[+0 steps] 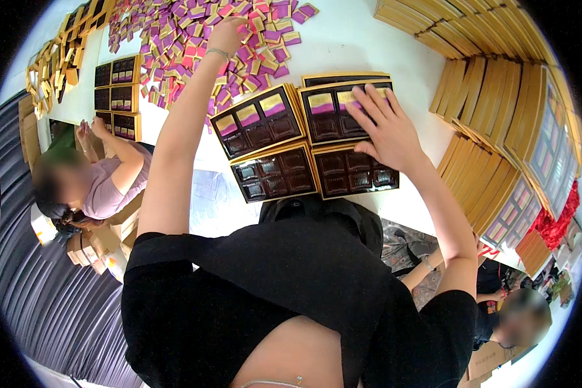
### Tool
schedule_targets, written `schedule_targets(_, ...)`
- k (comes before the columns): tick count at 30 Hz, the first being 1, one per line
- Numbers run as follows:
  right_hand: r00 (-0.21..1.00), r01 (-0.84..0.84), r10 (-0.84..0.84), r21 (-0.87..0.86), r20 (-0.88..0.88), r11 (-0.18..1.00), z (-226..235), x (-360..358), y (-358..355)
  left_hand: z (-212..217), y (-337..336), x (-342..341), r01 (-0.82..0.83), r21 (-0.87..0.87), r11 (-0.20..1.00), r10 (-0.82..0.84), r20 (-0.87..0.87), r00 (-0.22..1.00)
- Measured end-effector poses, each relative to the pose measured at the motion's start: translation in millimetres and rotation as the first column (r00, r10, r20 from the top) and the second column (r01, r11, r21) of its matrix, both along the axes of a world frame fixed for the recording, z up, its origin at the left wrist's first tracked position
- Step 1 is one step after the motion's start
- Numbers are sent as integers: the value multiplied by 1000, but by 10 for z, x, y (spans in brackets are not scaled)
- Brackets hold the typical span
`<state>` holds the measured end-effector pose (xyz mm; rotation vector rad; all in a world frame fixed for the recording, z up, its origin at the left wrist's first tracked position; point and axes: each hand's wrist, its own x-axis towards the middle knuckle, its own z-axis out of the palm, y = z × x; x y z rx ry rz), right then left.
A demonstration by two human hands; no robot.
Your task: The person places small pink and yellow rectangular items into the compartments of a black tray with a gold frame. The person then places a clear plastic sheet over the filled tray and stacks it with other completed trays. The person repeats this process for multiple trays.
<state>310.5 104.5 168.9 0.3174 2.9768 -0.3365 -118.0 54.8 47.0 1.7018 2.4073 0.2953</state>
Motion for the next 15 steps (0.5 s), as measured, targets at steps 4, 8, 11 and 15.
schedule_targets(4, 999, 7, -9, 26, 46, 1000, -9, -12, -50, -282, 46, 21, -126, 15, 992, 126, -107, 986)
schedule_targets(8, 998, 21, -18, -49, 55, 999, 70, -62, -15, -438, -24, -8, -146, 67, 987, 138, 113, 984)
schedule_targets(11, 955, 80, -104, -97, -276, 992, 155, -346, 252, -107, -138, -14, -233, 28, 972, 215, 290, 933)
schedule_targets(15, 866, 72, -207, -295, -454, 953, -201, -1539, 647, -13, -406, -141, -463, 114, 879, 231, 748, 623)
